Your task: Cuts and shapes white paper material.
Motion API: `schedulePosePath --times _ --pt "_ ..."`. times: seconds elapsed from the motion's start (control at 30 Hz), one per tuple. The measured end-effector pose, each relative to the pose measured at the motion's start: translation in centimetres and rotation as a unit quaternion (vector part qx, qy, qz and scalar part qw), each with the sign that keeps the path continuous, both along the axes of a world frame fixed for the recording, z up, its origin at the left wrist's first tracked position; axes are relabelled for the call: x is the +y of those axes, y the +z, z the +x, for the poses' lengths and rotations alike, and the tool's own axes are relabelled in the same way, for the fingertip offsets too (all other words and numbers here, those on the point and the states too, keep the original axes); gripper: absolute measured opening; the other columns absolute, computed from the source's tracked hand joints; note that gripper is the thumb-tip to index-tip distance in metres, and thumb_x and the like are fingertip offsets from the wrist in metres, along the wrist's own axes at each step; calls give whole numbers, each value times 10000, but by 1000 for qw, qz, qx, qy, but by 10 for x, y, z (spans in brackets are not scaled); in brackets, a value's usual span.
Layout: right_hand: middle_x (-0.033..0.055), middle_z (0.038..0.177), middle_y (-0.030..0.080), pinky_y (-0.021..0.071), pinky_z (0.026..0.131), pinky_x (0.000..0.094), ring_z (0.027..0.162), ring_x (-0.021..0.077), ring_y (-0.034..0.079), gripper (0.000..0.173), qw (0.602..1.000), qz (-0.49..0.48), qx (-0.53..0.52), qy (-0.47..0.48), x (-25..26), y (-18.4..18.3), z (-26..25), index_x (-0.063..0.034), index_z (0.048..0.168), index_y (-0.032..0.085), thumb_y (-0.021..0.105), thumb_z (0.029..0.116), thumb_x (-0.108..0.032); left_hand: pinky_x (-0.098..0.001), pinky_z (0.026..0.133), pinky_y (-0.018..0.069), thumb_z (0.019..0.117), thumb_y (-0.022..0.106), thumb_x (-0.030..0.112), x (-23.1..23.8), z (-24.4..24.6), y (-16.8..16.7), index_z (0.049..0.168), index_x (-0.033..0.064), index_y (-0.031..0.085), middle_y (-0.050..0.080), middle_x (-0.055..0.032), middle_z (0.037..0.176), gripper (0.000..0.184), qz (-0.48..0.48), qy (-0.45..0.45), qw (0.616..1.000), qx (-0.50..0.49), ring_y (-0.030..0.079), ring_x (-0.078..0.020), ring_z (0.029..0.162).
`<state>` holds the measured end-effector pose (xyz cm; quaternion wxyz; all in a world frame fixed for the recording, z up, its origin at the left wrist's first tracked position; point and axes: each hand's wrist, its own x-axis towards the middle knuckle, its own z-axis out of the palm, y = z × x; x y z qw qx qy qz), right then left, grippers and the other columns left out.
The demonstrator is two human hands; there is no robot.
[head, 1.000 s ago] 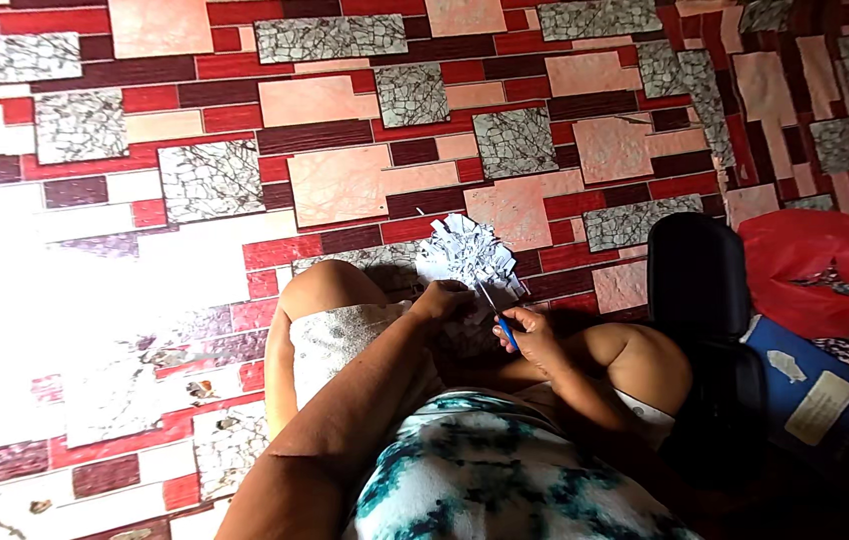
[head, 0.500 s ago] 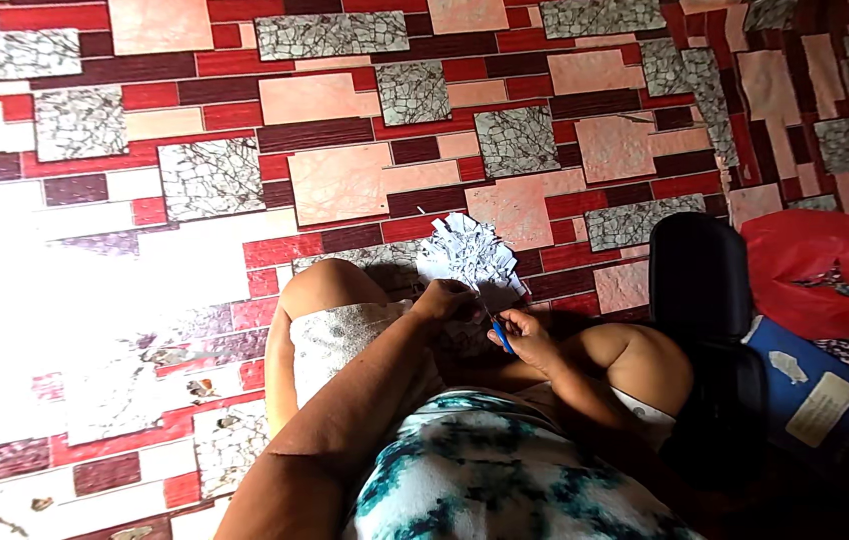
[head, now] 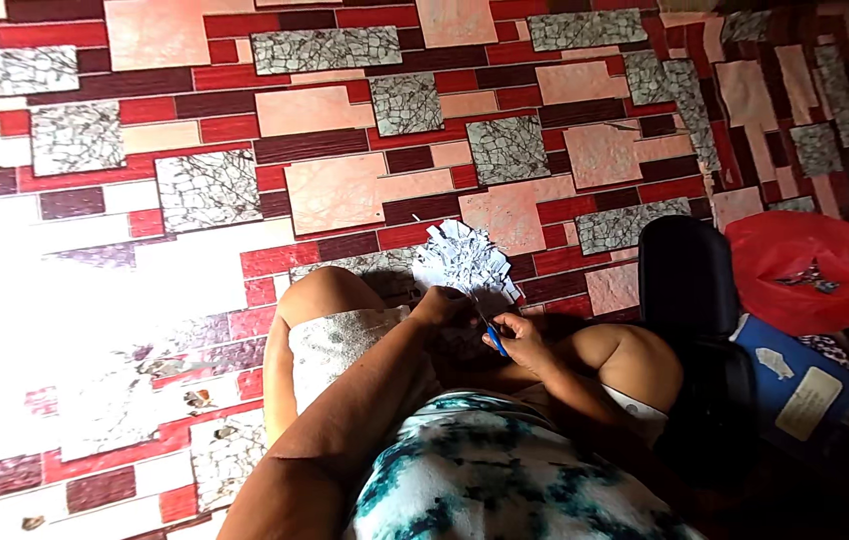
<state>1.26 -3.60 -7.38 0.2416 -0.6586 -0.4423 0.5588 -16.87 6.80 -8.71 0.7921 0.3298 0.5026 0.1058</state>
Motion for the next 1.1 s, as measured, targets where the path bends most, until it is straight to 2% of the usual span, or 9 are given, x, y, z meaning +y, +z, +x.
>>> schedulePosePath --times 0.2,0.3,0.43,0.63,0.77,0.87,0.9,1.0,1.1 --pt "58 866 678 528 597 201 628 40 603 290 998 -25 27 -44 -3 4 -3 66 1188 622 701 940 -61 -260 633 599 1051 582 119 0 0 0 1076 -47 638 716 -81 796 177 26 -19 999 13 703 -129 654" --pt "53 857 670 543 616 214 642 50 618 305 996 -31 36 -71 -3 7 -2 66 1209 593 687 964 -90 -268 644 590 1041 606 144 1 -2 0 1103 -48 624 699 -80 803 202 80 -49 993 65 682 -118 644" --pt "14 798 650 477 544 185 600 30 585 290 991 -48 45 -116 -2 15 2 31 1217 572 656 1001 -144 -269 610 566 1030 637 182 3 -7 -2 1065 -49 643 677 -67 769 234 155 -38 981 108 640 -105 598" --pt "46 891 666 479 584 208 640 45 578 338 997 -74 2 -38 10 46 31 21 1281 570 640 1020 -182 -313 676 588 1078 521 123 -2 -10 -7 1333 -43 558 711 -139 976 306 201 -13 976 80 701 -161 748" --pt "125 1003 656 527 722 277 760 113 609 337 997 -41 -59 -24 25 57 70 46 1290 578 620 1023 -156 -405 978 545 1030 571 100 -4 -12 -7 1342 -54 596 658 -232 1266 349 369 -98 907 179 688 -279 1086" --pt "214 1147 667 540 888 432 938 261 669 368 988 -16 -123 -93 27 37 96 31 1289 610 648 1009 -206 -446 1122 446 1011 592 114 -10 -8 -3 1314 -29 640 573 -250 1405 338 431 -185 849 244 570 -353 1301" --pt "220 1157 665 539 898 457 955 287 674 371 983 -19 -140 -121 29 32 99 24 1288 611 644 1011 -220 -473 1160 400 1000 599 113 -13 -6 -3 1312 -15 652 555 -246 1435 341 442 -209 833 260 523 -377 1351" --pt "224 1215 662 515 982 491 1080 320 665 397 980 0 -153 -130 33 27 95 18 1294 623 656 1001 -247 -579 1157 365 992 623 183 -21 3 -8 1385 96 639 498 -213 1513 403 436 -295 784 330 444 -425 1412" --pt "233 1279 642 452 1064 536 1219 352 610 416 983 7 -174 -62 30 28 88 8 1328 610 636 988 -230 -605 1179 307 978 657 255 -28 14 -3 1470 159 570 420 -167 1588 508 406 -365 744 385 341 -404 1486"
